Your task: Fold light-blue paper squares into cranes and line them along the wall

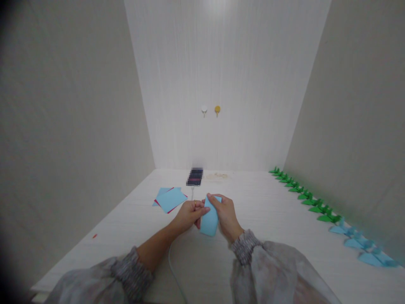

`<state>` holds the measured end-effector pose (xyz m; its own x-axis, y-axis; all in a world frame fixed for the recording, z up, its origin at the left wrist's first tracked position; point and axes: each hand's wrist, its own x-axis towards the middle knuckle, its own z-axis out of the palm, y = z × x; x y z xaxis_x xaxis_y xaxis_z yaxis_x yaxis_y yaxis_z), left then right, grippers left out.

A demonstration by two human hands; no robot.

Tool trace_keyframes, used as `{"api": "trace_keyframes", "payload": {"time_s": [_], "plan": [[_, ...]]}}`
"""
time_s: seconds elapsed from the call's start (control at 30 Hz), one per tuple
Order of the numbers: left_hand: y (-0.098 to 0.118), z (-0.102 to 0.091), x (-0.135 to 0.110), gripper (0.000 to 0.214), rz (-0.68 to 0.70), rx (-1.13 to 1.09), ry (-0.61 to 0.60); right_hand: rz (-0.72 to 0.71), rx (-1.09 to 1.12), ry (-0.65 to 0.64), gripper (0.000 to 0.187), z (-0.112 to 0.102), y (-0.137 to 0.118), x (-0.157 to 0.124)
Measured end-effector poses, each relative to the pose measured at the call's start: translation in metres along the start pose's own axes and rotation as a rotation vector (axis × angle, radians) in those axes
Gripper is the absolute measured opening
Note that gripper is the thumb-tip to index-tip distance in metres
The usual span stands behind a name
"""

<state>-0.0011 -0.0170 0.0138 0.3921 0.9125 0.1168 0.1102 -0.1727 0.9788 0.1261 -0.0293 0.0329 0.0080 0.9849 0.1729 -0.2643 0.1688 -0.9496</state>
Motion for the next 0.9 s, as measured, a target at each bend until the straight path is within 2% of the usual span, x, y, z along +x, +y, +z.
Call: {"api": "trace_keyframes", "payload": {"time_s": [0.27, 0.53, 0.8, 0.9], "plan": [[0.0026, 0.0001, -0.0009, 0.035, 0.025, 0.011, 0.029, -0.004, 0.045, 0.008, 0.029, -0.0002, 0.0012, 0.0015], [0.0068, -0.0018, -0.0034, 0.037, 0.016, 0.069, 0.051, -0.045, -0.036, 0.075, 0.03, -0.0013, 0.0009, 0.0018], [0.005, -0.0007, -0.0024, 0.038, 0.008, 0.03, 0.023, -0.053, -0.117, 0.076, 0.03, -0.0016, -0.0008, 0.0019], [0.0075, -0.0027, -0.0017, 0.038, 0.026, 0.021, 0.054, -0.05, -0.127, 0.066, 0.029, -0.0009, -0.0013, 0.0017]]}}
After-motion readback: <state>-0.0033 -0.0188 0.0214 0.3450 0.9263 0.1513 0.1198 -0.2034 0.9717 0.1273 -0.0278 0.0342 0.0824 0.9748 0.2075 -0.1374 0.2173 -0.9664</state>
